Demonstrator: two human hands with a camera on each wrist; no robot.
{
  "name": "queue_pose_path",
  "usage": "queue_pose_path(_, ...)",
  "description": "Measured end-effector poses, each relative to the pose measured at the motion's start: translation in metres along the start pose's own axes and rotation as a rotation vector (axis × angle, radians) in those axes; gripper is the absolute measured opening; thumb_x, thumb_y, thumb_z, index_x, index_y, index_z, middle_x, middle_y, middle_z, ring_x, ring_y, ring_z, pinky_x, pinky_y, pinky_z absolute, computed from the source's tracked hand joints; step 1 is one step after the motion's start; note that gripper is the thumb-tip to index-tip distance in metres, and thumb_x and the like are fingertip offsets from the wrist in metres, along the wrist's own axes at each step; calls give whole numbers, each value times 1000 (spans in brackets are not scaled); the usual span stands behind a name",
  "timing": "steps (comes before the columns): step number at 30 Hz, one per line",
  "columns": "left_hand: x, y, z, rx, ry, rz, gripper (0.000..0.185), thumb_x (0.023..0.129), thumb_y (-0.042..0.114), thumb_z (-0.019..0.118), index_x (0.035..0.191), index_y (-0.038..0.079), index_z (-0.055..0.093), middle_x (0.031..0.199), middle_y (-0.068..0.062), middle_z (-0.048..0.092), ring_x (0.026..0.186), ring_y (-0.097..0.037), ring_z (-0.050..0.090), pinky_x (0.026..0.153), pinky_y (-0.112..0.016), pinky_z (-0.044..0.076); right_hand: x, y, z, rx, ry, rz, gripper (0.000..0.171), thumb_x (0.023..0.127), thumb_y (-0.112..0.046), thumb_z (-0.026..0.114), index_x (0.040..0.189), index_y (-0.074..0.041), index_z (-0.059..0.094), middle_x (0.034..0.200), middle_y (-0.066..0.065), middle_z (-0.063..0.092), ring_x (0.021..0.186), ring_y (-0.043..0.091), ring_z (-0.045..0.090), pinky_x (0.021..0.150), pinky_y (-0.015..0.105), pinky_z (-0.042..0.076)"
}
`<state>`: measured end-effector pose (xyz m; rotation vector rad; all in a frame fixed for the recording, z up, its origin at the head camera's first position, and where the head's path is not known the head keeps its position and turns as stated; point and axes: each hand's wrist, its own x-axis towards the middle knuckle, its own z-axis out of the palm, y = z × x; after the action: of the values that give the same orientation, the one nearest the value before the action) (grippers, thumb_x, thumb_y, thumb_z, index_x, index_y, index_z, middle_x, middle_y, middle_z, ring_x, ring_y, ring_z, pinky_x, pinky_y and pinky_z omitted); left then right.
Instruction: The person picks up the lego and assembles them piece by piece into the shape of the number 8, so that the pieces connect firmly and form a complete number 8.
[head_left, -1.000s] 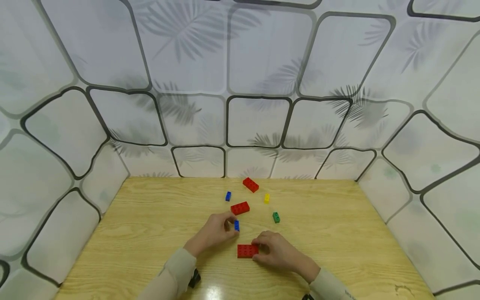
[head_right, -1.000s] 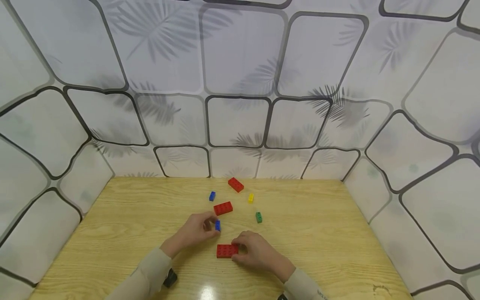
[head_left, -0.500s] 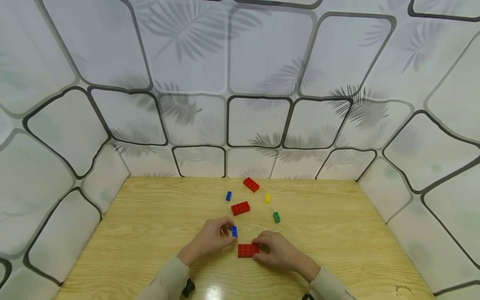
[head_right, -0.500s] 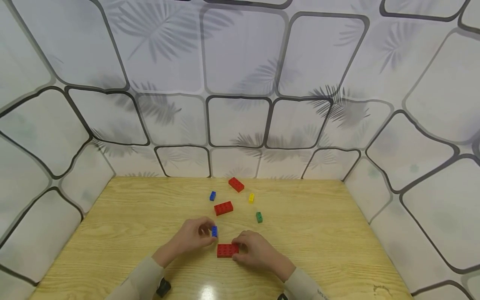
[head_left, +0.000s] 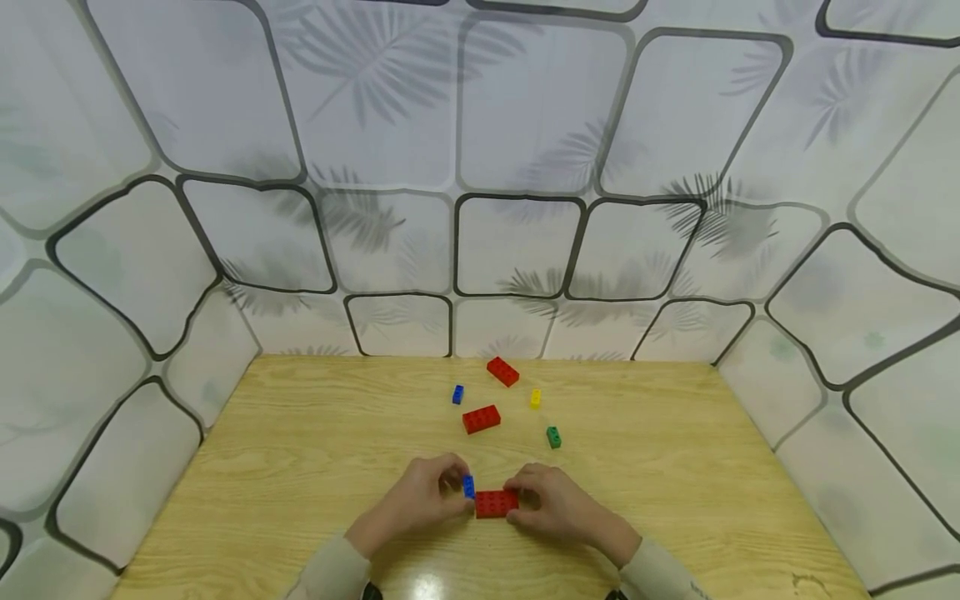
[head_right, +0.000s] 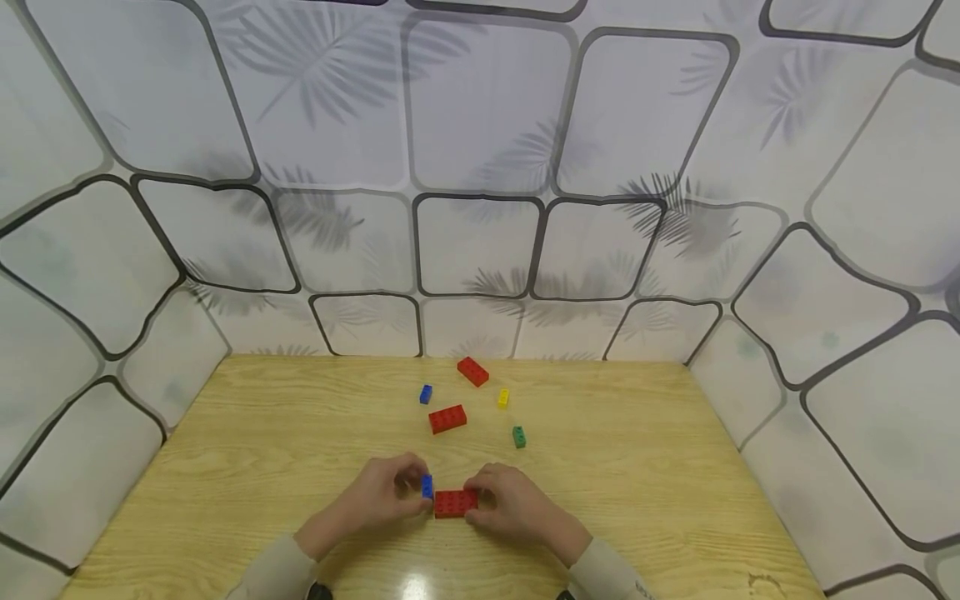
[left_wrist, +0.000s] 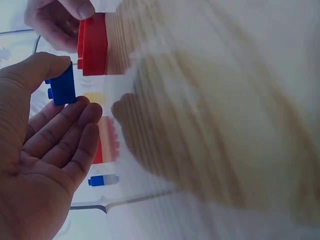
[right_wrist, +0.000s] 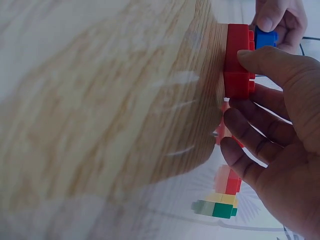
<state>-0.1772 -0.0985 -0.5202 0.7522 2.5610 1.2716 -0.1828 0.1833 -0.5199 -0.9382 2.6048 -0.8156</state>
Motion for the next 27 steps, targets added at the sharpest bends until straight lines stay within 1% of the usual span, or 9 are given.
queue_pose_path(4, -3, 2, 3, 5, 0, 32, 33, 88, 23, 87, 114, 9, 73, 103, 1, 76, 94, -14, 71, 82, -27, 58, 0, -1, 0, -12, 5, -5, 35, 97, -35, 77, 125, -15, 74, 116, -8, 73, 102, 0, 61, 93, 28, 55)
queue_pose_path(7, -5, 1, 6, 5, -7, 37, 37, 89, 24, 86, 119, 7, 75, 107, 0, 77, 95, -11, 70, 82, -26, 57, -1, -2, 0, -22, 8, -5, 34, 97, -35, 77, 125, -15, 75, 117, -7, 73, 103, 1, 61, 94, 29, 55)
queue_pose_path(11, -7, 0, 9, -4, -31, 22, 38, 90, 27, 85, 123, 9, 76, 110, 4, 77, 95, -4, 68, 84, -24, 57, -1, -2, 1, -27, 13, -9, 34, 98, -34, 77, 125, -14, 75, 117, -7, 73, 104, 1, 62, 94, 30, 55)
queue_pose_path(14, -9, 1, 11, -7, -47, 13, 37, 91, 29, 84, 122, 12, 76, 110, 7, 77, 95, -2, 67, 84, -23, 56, -2, -2, 1, -27, 21, -19, 33, 98, -33, 77, 125, -14, 75, 117, -6, 73, 104, 1, 62, 94, 29, 55)
queue_pose_path(17, -10, 2, 11, -8, -54, 13, 36, 91, 29, 84, 122, 13, 76, 111, 7, 77, 96, -1, 67, 85, -23, 56, -2, -1, 2, -29, 26, -24, 34, 97, -33, 77, 124, -13, 75, 116, -6, 73, 104, 2, 62, 93, 29, 56)
queue_pose_path(23, -11, 5, 13, -7, -32, 50, 35, 91, 25, 84, 122, 10, 75, 114, 2, 78, 97, -3, 69, 85, -24, 58, -2, -2, 1, -27, 19, -16, 33, 97, -33, 78, 124, -14, 75, 117, -6, 73, 104, 2, 62, 93, 30, 56)
queue_pose_path(27, -10, 6, 14, 0, -17, 55, 35, 91, 23, 84, 122, 9, 75, 114, 1, 78, 97, -3, 68, 85, -23, 58, -2, -3, 0, -16, 13, -10, 33, 97, -32, 78, 124, -14, 75, 116, -6, 73, 103, 1, 62, 93, 29, 55)
